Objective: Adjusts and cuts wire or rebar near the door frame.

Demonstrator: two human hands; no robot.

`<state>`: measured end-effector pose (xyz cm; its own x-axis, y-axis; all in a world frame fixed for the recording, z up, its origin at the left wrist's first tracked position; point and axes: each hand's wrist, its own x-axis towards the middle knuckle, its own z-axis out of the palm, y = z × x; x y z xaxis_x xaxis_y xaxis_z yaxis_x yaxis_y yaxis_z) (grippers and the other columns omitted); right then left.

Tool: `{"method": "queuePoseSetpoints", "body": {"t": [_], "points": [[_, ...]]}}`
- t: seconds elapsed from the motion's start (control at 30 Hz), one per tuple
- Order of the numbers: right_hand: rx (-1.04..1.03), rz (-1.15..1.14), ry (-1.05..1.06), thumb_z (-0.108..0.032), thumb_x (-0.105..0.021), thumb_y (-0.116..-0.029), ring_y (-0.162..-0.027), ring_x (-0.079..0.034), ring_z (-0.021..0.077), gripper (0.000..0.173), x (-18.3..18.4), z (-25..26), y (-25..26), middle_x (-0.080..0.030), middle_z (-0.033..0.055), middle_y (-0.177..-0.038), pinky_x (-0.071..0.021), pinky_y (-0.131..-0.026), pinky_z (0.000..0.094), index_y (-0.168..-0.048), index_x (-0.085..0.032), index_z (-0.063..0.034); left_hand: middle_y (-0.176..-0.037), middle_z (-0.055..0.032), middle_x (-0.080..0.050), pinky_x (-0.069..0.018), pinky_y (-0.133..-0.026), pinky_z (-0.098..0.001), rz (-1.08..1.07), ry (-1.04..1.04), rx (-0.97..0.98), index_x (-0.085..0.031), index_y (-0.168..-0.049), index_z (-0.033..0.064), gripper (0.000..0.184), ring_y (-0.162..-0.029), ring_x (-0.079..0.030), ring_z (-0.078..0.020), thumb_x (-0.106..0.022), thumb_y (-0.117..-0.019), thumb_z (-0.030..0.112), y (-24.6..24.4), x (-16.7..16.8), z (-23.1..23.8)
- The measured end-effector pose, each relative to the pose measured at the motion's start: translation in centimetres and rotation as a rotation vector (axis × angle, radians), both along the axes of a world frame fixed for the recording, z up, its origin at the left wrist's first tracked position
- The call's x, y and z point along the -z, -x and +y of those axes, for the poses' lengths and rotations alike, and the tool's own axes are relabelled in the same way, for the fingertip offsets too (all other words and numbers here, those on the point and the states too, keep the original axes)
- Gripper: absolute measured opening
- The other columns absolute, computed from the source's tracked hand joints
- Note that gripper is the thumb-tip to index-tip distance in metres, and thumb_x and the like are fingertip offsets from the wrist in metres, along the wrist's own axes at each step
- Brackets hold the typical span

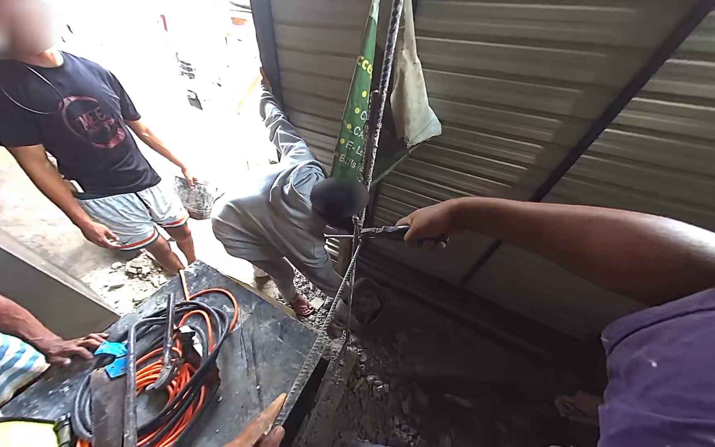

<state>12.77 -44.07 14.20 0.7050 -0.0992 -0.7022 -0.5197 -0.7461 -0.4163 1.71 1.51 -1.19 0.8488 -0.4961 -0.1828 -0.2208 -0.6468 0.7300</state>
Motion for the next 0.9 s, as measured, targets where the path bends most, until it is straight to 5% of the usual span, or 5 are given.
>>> {"method": "queuePoseSetpoints", "body": {"t": [0.13,0.23,0.5,0.7,0.9], "points": [[-0.312,-0.259,0.613,-0.016,-0.066,-0.0919,-0.086,-0.07,0.0328,0.05,1.7,2.3,3.3,-0.07,0.0137,-0.098,-0.056,-0.072,0.0571,-0.139,-0.048,-0.0113,-0.12,-0.0106,-0.075,-0.0585,-0.091,-0.0469,-0.044,0.031,0.013,-0.065,-0.14,0.0142,0.038,-0.094,-0.075,-0.0223,-0.056,-0.1054,0.025,0.1,0.5,0.4],[-0.35,-0.377,0.779,-0.018,-0.071,-0.0869,-0.093,-0.069,0.0376,0.06,3.4,3.4,5.6,-0.063,0.0174,-0.116,-0.0569,-0.074,0.058,-0.142,-0.048,-0.0095,-0.118,-0.0096,-0.076,-0.0585,-0.089,-0.0447,-0.06,0.028,0.006,-0.066,-0.14,0.0153,0.037,-0.092,-0.074,-0.02,-0.057,-0.1052,0.025,0.1,0.6,0.6],[0.118,-0.658,0.516,-0.025,-0.066,-0.091,-0.111,-0.067,0.0344,0.07,12.6,5.7,9.1,-0.058,0.0166,-0.14,-0.0566,-0.09,0.0541,-0.154,-0.04,-0.0127,-0.12,-0.0087,-0.076,-0.059,-0.092,-0.0405,-0.08,0.043,-0.01,-0.068,-0.136,0.0125,0.035,-0.097,-0.075,-0.0171,-0.059,-0.1038,0.022,0.4,0.5,0.3],[0.509,-1.166,0.322,-0.018,-0.074,-0.0812,-0.095,-0.071,0.0297,0.066,24.1,8.2,5.2,-0.067,0.0156,-0.12,-0.0608,-0.078,0.0501,-0.142,-0.053,-0.0023,-0.105,-0.0105,-0.077,-0.0598,-0.077,-0.0396,-0.04,0.017,-0.035,-0.068,-0.136,0.0125,0.036,-0.077,-0.071,-0.0164,-0.059,-0.103,0.022,0.6,0.1,0.2],[0.587,-1.471,0.284,-0.012,-0.074,-0.0763,-0.092,-0.072,0.0345,0.058,29.3,8.4,-0.8,-0.068,0.0218,-0.114,-0.0608,-0.077,0.0516,-0.128,-0.057,0.0066,-0.109,-0.0118,-0.077,-0.0595,-0.081,-0.0378,-0.016,0.011,-0.048,-0.068,-0.136,0.0097,0.036,-0.081,-0.072,-0.0155,-0.059,-0.1036,0.022,0.5,-0.3,0.1]]}}
